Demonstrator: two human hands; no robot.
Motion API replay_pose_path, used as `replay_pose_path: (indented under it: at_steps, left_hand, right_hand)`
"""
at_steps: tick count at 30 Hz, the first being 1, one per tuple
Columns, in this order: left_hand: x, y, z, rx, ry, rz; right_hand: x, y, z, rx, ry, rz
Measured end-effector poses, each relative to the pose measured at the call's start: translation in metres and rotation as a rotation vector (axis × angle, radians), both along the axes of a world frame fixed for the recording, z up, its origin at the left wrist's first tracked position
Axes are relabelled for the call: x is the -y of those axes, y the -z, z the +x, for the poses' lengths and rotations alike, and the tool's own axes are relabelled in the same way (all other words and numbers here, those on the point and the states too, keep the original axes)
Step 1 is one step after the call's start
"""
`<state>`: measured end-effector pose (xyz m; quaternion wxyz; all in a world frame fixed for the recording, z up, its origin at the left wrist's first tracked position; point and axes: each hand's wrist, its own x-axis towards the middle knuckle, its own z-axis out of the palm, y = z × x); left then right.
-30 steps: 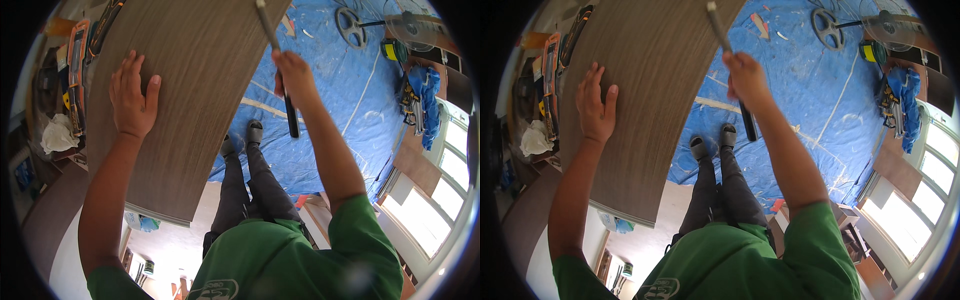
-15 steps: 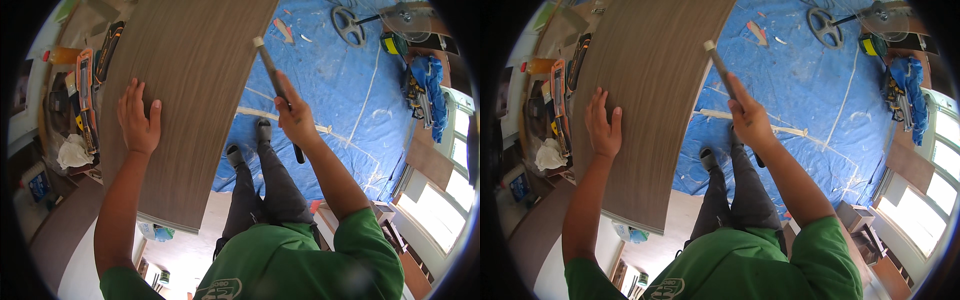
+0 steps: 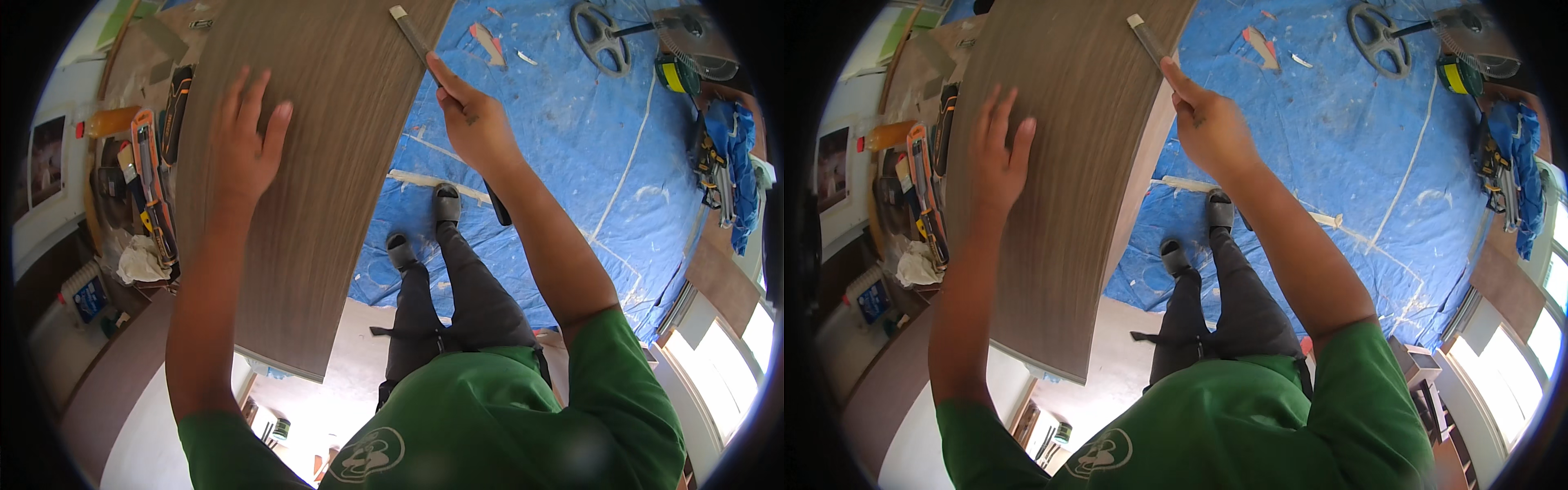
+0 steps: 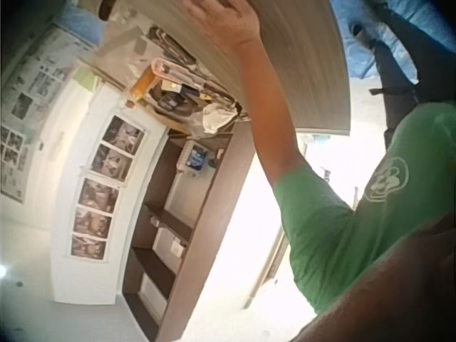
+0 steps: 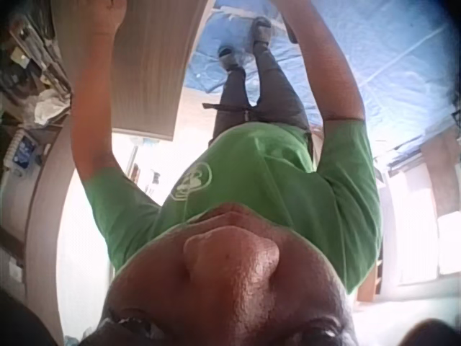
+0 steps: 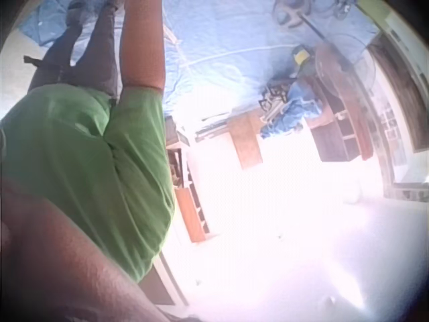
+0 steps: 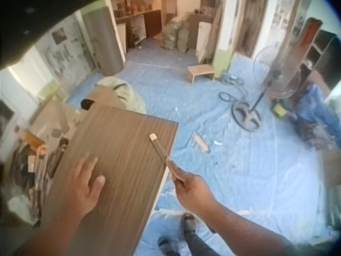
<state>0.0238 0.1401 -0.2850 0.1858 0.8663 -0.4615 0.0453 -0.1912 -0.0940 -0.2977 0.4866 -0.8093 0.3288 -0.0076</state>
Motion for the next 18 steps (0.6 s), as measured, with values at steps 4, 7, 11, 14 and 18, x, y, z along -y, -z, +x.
replay_pose_path:
  at_steps: [4, 7, 11, 14, 18]
  left_hand:
    - [0.052, 0.022, 0.032, 0.152, -0.013, -0.006]
    - [0.059, 0.036, 0.034, 0.180, -0.035, 0.095]
    - [0.059, 0.034, 0.037, 0.130, -0.016, 0.095]
    - [0.060, 0.033, 0.039, 0.108, -0.024, 0.107]
    - [0.058, 0.034, 0.039, 0.094, -0.039, 0.118]
  right_hand:
    - [-0.037, 0.017, -0.055, 0.093, -0.156, -0.073]
    - [-0.036, 0.023, -0.072, 0.154, -0.206, -0.051]
    - [0.004, 0.038, -0.014, 0.304, -0.115, -0.128]
    - [0.030, 0.039, 0.017, 0.271, -0.067, -0.040]
    - [-0.006, 0.030, -0.038, 0.195, -0.182, -0.070]
